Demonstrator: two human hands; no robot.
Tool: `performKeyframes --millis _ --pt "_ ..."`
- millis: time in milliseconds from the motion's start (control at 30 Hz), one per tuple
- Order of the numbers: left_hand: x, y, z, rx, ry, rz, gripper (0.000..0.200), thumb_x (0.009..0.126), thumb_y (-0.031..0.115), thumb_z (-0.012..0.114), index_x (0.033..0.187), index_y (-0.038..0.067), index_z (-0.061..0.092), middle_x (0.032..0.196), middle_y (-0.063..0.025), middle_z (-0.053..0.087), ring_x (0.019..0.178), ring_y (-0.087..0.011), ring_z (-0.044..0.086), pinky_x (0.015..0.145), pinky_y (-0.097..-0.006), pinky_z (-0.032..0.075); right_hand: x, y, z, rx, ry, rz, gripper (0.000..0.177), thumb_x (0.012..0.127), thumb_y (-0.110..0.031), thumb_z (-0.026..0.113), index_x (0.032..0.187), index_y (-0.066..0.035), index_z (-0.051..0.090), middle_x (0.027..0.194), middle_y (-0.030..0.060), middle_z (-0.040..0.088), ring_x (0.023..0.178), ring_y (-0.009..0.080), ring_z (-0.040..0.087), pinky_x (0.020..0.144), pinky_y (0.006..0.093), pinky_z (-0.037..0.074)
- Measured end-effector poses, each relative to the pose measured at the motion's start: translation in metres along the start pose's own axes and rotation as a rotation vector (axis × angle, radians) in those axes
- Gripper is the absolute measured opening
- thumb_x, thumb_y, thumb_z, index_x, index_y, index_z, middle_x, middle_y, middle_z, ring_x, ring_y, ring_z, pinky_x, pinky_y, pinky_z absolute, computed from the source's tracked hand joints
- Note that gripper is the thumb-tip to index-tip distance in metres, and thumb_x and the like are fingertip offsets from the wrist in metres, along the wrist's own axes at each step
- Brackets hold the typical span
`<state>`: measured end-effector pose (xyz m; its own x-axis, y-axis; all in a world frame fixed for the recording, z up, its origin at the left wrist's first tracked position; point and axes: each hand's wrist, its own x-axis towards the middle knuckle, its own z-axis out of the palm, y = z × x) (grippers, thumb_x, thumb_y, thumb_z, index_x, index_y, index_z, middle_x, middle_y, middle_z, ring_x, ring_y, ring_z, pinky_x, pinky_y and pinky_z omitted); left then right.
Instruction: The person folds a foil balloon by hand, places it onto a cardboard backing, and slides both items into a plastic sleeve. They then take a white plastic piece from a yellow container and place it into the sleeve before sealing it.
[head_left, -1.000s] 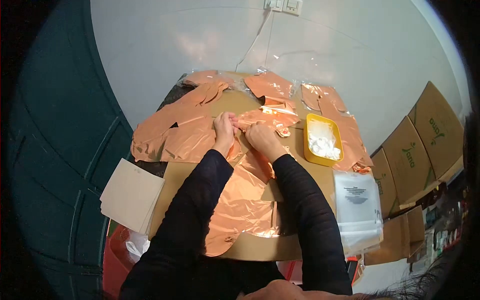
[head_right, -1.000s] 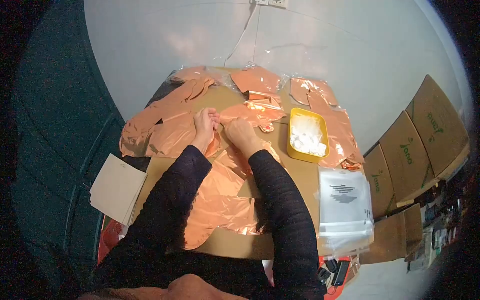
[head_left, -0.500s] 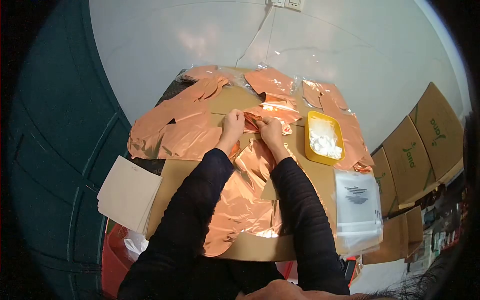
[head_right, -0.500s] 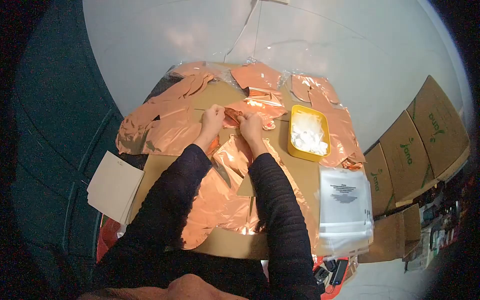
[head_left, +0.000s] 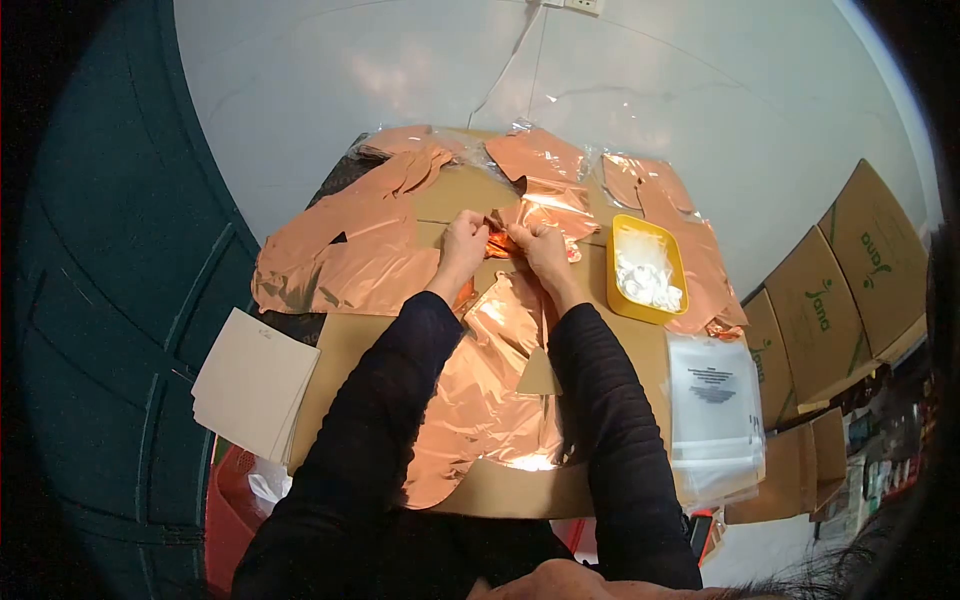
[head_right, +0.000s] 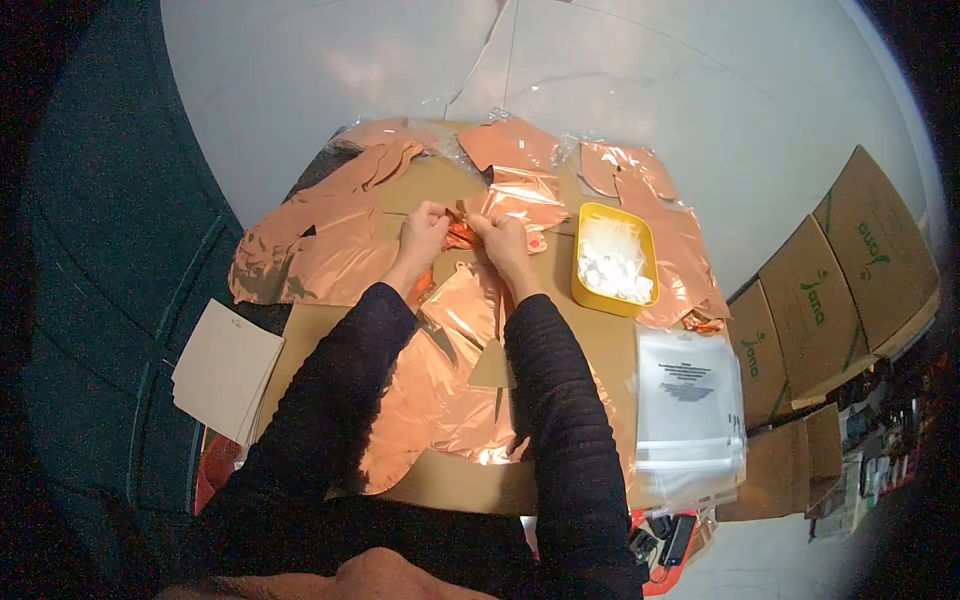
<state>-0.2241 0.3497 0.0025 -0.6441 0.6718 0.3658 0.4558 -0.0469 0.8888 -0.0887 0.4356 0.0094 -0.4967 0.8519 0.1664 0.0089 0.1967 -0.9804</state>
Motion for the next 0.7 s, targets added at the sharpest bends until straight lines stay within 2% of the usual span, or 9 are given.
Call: performKeyframes --millis 33,133,233,333,433,533,633,700 --pt "-0.002 0.003 -0.001 0.004 0.002 -0.009 0.017 0.084 0.012 0.062 0.096 0.0 0.063 0.083 -0.016 0.069 0.077 -0.0291 0.067 0.073 -0.0383 0.052 -0.001 -0.003 0.0 0.145 -0.012 0.047 0.029 0.084 -0.018 0.074 0.066 -0.001 0.058 0.058 0.0027 0.054 0.054 0.0127 0.049 0.051 0.0335 0.042" --pt "-0.004 0.01 -0.005 0.039 0.006 -0.004 0.017 0.084 0.011 0.061 0.096 -0.001 0.063 0.081 -0.0153 0.069 0.075 -0.0269 0.067 0.071 -0.0373 0.052 0.011 0.01 -0.007 0.041 -0.051 0.047 0.017 0.09 -0.008 0.068 0.076 -0.005 0.059 0.066 -0.0035 0.055 0.058 0.0056 0.047 0.051 0.0244 0.038" --pt "-0.007 0.015 -0.008 -0.024 -0.037 -0.044 0.015 0.084 0.01 0.061 0.094 -0.001 0.064 0.079 -0.0144 0.069 0.07 -0.0234 0.066 0.067 -0.0358 0.052 0.015 0.019 0.002 -0.013 0.114 -0.209 0.009 0.091 -0.003 0.064 0.084 -0.007 0.058 0.072 -0.0034 0.054 0.066 0.0049 0.05 0.054 0.021 0.038" --pt "-0.005 0.009 -0.005 0.009 0.012 0.044 0.013 0.084 0.01 0.061 0.088 -0.001 0.065 0.075 -0.0133 0.068 0.066 -0.0204 0.065 0.063 -0.0348 0.052 0.01 0.017 0.001 -0.083 0.138 -0.244 0.011 0.088 -0.008 0.063 0.085 -0.001 0.055 0.074 0.0026 0.055 0.067 0.0105 0.05 0.061 0.029 0.043" --pt "-0.005 0.009 -0.006 0.003 -0.008 0.032 0.015 0.085 0.013 0.064 0.08 -0.001 0.067 0.066 -0.0062 0.065 0.063 -0.0128 0.06 0.057 -0.0311 0.048 0.008 0.018 0.002 -0.058 0.038 -0.362 0.007 0.088 -0.007 0.061 0.083 -0.001 0.06 0.073 0.0042 0.059 0.067 0.0116 0.053 0.064 0.0286 0.045" --pt "-0.003 0.008 -0.007 0.014 -0.05 -0.008 0.021 0.087 0.015 0.064 0.073 -0.001 0.066 0.06 -0.0031 0.061 0.056 -0.0108 0.056 0.053 -0.0294 0.045 -0.01 -0.003 -0.002 -0.159 -0.077 -0.05 0.01 0.087 -0.008 0.061 0.086 0.0 0.067 0.076 0.0058 0.064 0.07 0.0123 0.058 0.065 0.0281 0.047" --pt "-0.001 0.004 -0.008 -0.093 -0.094 -0.048 0.026 0.089 0.015 0.062 0.068 0.0 0.065 0.057 -0.0012 0.058 0.052 -0.0084 0.053 0.049 -0.0267 0.041 0.0 0.013 0.003 -0.004 -0.142 -0.038 0.017 0.085 -0.015 0.064 0.091 -0.002 0.072 0.078 0.0062 0.068 0.071 0.0137 0.062 0.065 0.0307 0.049" --pt "0.001 0.001 -0.005 -0.189 -0.087 -0.071 0.031 0.089 0.019 0.062 0.066 -0.002 0.064 0.055 -0.0048 0.058 0.05 -0.0114 0.053 0.049 -0.0312 0.042 -0.005 0.007 0.002 -0.192 -0.17 -0.119 0.02 0.083 -0.015 0.066 0.094 0.001 0.07 0.078 0.0065 0.067 0.069 0.0125 0.061 0.063 0.0278 0.05"
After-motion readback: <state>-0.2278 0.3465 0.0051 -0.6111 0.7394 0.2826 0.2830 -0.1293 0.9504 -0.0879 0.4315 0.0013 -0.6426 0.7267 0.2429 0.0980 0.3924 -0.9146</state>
